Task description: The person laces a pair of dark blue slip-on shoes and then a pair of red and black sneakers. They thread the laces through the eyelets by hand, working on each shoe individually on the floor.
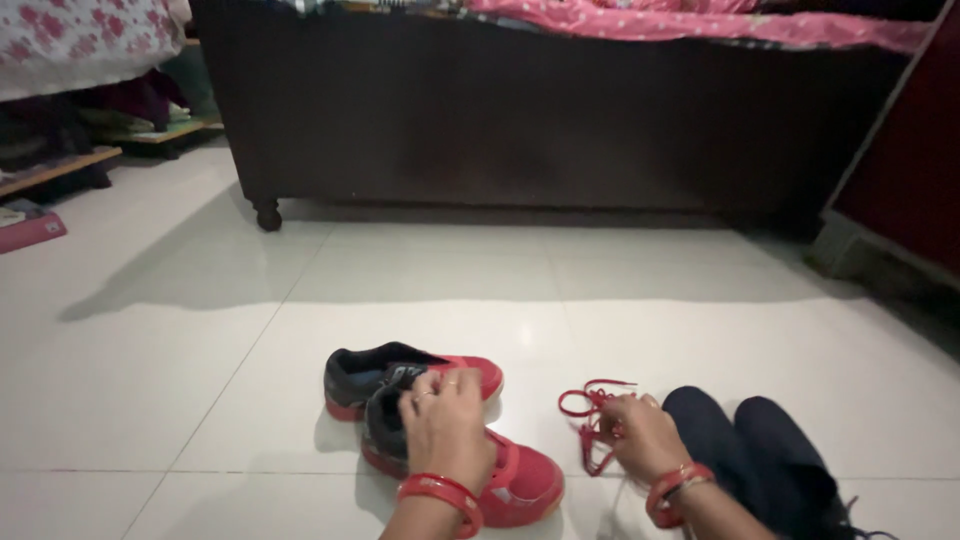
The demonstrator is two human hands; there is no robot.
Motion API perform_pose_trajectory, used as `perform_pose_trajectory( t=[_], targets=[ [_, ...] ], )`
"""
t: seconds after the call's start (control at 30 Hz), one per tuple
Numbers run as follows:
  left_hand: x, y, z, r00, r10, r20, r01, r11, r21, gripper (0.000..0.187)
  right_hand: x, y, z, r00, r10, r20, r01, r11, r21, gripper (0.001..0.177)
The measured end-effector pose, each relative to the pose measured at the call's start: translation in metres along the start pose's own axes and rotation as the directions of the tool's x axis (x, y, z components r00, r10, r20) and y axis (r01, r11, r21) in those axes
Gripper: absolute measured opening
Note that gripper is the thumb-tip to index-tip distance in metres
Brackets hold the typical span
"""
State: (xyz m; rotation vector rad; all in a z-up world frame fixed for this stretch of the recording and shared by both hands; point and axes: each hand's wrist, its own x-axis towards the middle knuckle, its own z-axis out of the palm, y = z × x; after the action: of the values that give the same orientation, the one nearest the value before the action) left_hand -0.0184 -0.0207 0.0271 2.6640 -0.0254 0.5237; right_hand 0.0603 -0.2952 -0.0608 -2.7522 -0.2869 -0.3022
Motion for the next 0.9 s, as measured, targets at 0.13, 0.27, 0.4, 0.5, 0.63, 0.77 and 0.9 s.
perform_pose_trajectory(
  t=[0.13, 0.27, 0.4, 0.5, 0.63, 0.77, 0.9],
  targets=[
    [-0.007, 0.045, -0.017, 0.979, 0.184, -0.086, -0.203, 0.915, -0.348, 0.050, 0.015, -0.040, -0.084, 0.971, 0.055, 0.234, -0.183, 0.802, 0.569, 0.008],
    [-0.009, 0.098, -0.043, 0.972, 0.222, -0.074, -0.230, 0.848, -0.477, 0.051, 0.004, -0.073, -0.156, 0.923, -0.309, 0.229, 0.002, 0.599, 0.801, 0.007],
    [-0.006, 0.119, -0.073, 0.961, 0.245, 0.130, -0.121, 0.791, -0.599, 0.028, -0.021, -0.091, -0.212, 0.924, -0.275, 0.265, -0.056, 0.589, 0.806, 0.004],
    [0.001, 0.116, -0.089, 0.916, 0.317, 0.248, -0.018, 0.648, -0.761, 0.022, -0.037, -0.090, -0.245, 0.939, -0.223, 0.262, -0.058, 0.646, 0.761, 0.008],
    [0.021, 0.103, -0.101, 0.902, 0.242, 0.357, 0.269, 0.333, -0.904, 0.036, -0.048, -0.066, -0.263, 0.946, -0.072, 0.317, -0.197, 0.648, 0.736, 0.020],
    [0.041, 0.066, -0.121, 0.951, -0.161, 0.264, 0.308, 0.442, -0.843, 0.039, -0.039, -0.018, -0.258, 0.941, 0.010, 0.337, -0.223, 0.769, 0.599, 0.027],
    [0.048, 0.028, -0.152, 0.906, -0.420, -0.057, 0.261, 0.658, -0.706, 0.047, -0.042, 0.032, -0.251, 0.917, 0.125, 0.378, -0.271, 0.891, 0.364, 0.024]
  ],
)
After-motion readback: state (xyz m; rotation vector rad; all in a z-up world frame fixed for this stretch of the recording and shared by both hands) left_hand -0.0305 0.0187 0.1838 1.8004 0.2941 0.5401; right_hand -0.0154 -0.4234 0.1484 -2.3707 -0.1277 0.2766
